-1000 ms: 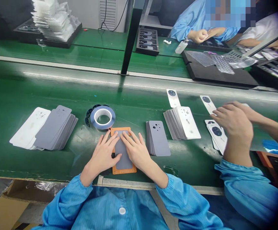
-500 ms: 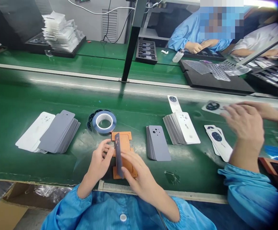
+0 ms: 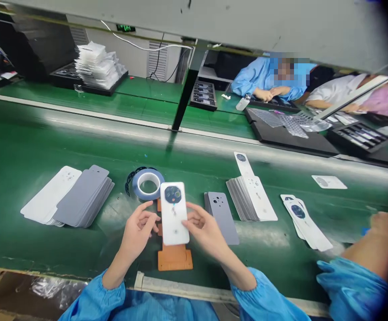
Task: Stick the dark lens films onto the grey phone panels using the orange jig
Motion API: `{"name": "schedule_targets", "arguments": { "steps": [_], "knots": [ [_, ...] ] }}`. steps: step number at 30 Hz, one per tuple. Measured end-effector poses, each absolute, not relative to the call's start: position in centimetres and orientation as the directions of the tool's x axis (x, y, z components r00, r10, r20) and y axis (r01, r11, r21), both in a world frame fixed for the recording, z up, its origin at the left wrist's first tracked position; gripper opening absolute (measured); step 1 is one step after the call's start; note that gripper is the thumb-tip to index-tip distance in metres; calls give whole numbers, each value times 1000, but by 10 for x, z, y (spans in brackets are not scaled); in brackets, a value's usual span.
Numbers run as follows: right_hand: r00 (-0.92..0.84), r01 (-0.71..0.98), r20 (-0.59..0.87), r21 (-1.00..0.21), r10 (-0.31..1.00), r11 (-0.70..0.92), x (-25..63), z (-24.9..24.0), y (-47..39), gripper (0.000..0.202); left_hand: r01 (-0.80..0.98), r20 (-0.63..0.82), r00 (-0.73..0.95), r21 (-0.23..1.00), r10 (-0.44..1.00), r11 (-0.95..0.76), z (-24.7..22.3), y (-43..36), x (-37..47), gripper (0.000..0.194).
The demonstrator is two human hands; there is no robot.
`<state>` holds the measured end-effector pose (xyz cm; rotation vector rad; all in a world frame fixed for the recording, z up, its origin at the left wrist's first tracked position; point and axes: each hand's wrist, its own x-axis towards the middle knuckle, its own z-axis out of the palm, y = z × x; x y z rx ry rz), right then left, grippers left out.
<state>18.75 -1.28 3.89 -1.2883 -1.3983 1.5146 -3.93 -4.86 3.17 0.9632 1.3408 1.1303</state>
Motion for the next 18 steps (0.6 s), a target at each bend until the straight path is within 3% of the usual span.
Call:
{"name": "schedule_targets", "arguments": {
  "steps": [3,5,8,10,13,15,18],
  "knots": [
    [-152,174,-173,-974,973,-146,195,37,55,57,165,-14,-309,984,951,68,32,-49,-57,34],
    [-63,297,-201,-939,978,-173,193,30,108,53,369,178,-424,929,888,-11,29,-50,-69,26],
    [-7,387,-218,-900,976,-198,179,19,178,44,565,337,-481,825,809,-8,21,-52,-82,30],
    [16,447,-226,-870,974,-209,167,14,211,38,555,262,-504,829,823,75,14,-52,-88,43],
    [36,548,-225,-810,974,-208,153,12,236,34,412,8,-469,886,883,211,4,-52,-93,61],
    [49,612,-210,-766,976,-196,150,14,242,34,328,-117,-402,908,908,262,-1,-52,-96,63],
    [74,684,-160,-711,984,-167,154,20,240,28,265,-188,-309,924,932,275,-5,-50,-98,56]
  ]
}}
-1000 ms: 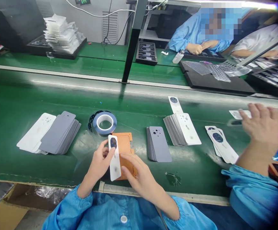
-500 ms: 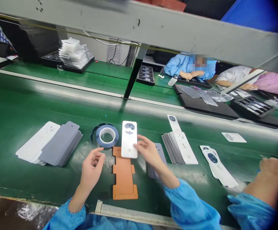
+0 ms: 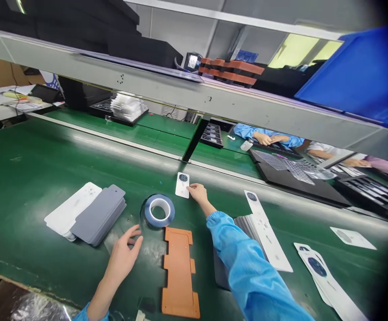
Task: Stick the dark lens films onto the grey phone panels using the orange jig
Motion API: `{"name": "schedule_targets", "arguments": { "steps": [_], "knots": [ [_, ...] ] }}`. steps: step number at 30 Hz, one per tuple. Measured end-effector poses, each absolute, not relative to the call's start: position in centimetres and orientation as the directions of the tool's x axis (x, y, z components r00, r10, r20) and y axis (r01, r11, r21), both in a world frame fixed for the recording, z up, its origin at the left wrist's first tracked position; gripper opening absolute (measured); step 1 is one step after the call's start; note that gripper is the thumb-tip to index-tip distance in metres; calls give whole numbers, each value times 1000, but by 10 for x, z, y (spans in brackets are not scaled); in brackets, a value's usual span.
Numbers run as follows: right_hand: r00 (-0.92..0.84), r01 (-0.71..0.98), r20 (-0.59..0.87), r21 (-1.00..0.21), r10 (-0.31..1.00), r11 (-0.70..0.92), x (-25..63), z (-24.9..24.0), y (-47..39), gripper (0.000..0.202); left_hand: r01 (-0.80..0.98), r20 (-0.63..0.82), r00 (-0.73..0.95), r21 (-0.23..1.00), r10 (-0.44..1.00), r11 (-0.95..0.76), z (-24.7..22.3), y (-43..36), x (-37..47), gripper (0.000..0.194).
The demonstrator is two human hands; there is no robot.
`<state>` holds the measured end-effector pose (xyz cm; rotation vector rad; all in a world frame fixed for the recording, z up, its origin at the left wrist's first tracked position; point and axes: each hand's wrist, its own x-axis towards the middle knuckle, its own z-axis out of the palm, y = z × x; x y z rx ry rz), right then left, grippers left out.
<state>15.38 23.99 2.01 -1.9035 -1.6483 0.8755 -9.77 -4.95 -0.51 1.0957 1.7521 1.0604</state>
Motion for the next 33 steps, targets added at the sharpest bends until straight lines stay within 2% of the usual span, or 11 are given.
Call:
{"name": "schedule_targets", "arguments": {
  "steps": [3,6,9,11,13,21,25,27,30,33],
  "knots": [
    [52,710,-93,-696,994,-102,158,30,222,21,181,-209,-236,950,949,254,-6,-47,-97,51],
    [-57,688,-62,-726,996,-5,157,39,181,22,55,-230,-179,968,957,243,-7,-46,-96,50],
    [-265,611,-115,-788,957,74,146,44,120,24,12,-249,-167,967,954,254,-7,-45,-96,49],
    [-466,513,-158,-850,871,121,134,44,80,24,12,-258,-196,964,946,266,-6,-45,-97,48],
    [-579,447,-169,-884,798,137,120,43,50,20,4,-267,-225,961,937,275,-3,-47,-99,47],
    [-506,391,-77,-908,859,149,81,33,27,31,4,-303,-154,952,940,308,15,-67,-94,36],
    [-547,305,-122,-950,828,62,76,30,24,33,-37,-314,-116,949,942,312,12,-70,-89,32],
    [-558,270,-125,-962,821,37,74,27,23,36,-39,-297,-94,955,950,294,10,-70,-90,24],
    [-555,248,-82,-966,828,71,73,24,23,41,-20,-282,-8,959,959,282,11,-69,-95,12],
    [-541,230,-10,-964,841,136,74,25,23,33,12,-284,44,959,958,284,16,-67,-98,15]
  ]
}}
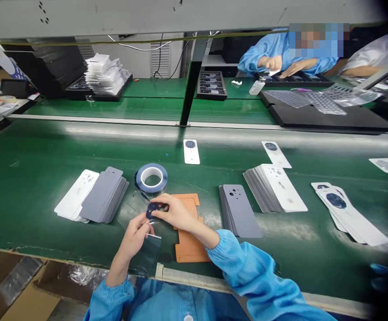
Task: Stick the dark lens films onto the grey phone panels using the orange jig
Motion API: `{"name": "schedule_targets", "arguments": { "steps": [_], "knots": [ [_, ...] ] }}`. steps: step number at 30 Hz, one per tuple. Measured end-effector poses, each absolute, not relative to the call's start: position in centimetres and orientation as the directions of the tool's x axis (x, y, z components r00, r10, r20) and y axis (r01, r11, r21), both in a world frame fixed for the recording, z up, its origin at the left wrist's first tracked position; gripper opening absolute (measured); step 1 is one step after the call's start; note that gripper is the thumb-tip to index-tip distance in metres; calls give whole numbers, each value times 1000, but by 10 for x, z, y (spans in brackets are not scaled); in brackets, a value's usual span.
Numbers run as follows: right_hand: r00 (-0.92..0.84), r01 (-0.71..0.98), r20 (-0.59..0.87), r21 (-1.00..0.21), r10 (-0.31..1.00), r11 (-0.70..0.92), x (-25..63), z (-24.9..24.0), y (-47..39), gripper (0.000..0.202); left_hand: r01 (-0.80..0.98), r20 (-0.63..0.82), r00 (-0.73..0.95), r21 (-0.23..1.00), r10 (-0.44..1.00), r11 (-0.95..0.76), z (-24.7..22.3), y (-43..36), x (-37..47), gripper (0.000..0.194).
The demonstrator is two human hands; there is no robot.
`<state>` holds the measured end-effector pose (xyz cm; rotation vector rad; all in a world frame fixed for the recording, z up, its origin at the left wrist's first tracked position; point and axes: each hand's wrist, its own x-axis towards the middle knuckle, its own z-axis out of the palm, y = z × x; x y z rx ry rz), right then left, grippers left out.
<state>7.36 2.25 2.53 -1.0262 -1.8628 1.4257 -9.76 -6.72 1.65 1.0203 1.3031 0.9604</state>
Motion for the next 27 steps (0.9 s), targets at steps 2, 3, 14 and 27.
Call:
{"name": "schedule_targets", "arguments": {
  "steps": [2,3,14,27],
  "knots": [
    [-498,211,50,-961,865,177,76,29,20,20,12,-282,36,959,959,282,21,-66,-98,18],
    [-473,204,77,-959,878,194,78,31,18,14,4,-283,22,959,959,283,22,-65,-98,21],
    [-364,215,-224,-965,904,-153,175,42,11,31,587,157,-561,768,813,257,47,-71,-121,89],
    [-380,491,-192,-871,905,21,180,20,34,15,320,-232,-42,918,972,233,4,-16,-32,17]
  ]
}}
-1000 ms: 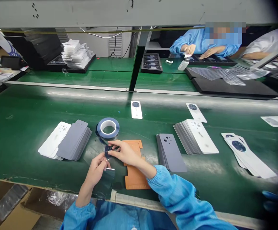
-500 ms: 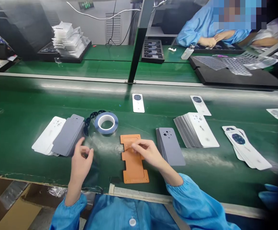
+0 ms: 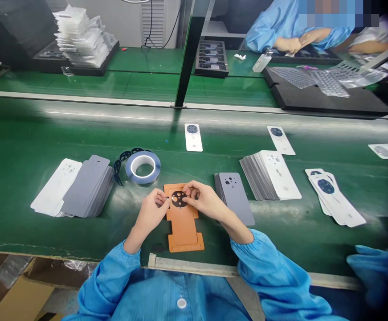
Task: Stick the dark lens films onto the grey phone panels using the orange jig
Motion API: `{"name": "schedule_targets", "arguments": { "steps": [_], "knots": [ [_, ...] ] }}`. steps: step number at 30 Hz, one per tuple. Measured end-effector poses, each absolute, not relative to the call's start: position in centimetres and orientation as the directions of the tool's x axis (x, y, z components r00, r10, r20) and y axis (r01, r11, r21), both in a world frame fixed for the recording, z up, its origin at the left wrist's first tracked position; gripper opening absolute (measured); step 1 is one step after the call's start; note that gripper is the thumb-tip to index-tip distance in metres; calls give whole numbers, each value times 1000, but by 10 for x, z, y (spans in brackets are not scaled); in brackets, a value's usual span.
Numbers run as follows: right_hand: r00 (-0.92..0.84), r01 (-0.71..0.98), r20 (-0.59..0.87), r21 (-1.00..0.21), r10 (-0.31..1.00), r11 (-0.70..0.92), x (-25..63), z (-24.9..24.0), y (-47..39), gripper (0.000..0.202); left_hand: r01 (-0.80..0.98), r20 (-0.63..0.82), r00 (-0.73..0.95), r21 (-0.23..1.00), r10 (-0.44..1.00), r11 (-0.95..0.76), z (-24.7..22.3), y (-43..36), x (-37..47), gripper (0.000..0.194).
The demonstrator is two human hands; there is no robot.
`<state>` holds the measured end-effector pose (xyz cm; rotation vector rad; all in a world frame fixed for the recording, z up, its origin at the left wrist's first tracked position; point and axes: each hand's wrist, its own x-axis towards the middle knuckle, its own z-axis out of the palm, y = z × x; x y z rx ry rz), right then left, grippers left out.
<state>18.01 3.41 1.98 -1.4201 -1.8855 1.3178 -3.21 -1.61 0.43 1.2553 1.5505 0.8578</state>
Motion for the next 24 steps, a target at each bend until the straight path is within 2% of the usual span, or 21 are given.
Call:
{"name": "schedule_targets", "arguments": {
  "steps": [9,18,21,24],
  "knots": [
    [-341,505,-214,-863,915,-13,181,12,35,13,372,-202,-57,905,978,208,2,-13,-26,18],
    [-336,541,-197,-841,921,18,183,13,36,12,433,-208,-62,876,976,215,5,-12,-23,17],
    [-322,549,-174,-835,931,34,186,11,35,16,445,-197,-66,872,978,205,4,-13,-23,20],
    [-301,521,-203,-853,932,-18,192,8,36,26,472,-185,-67,860,980,195,2,-13,-22,24]
  ]
}}
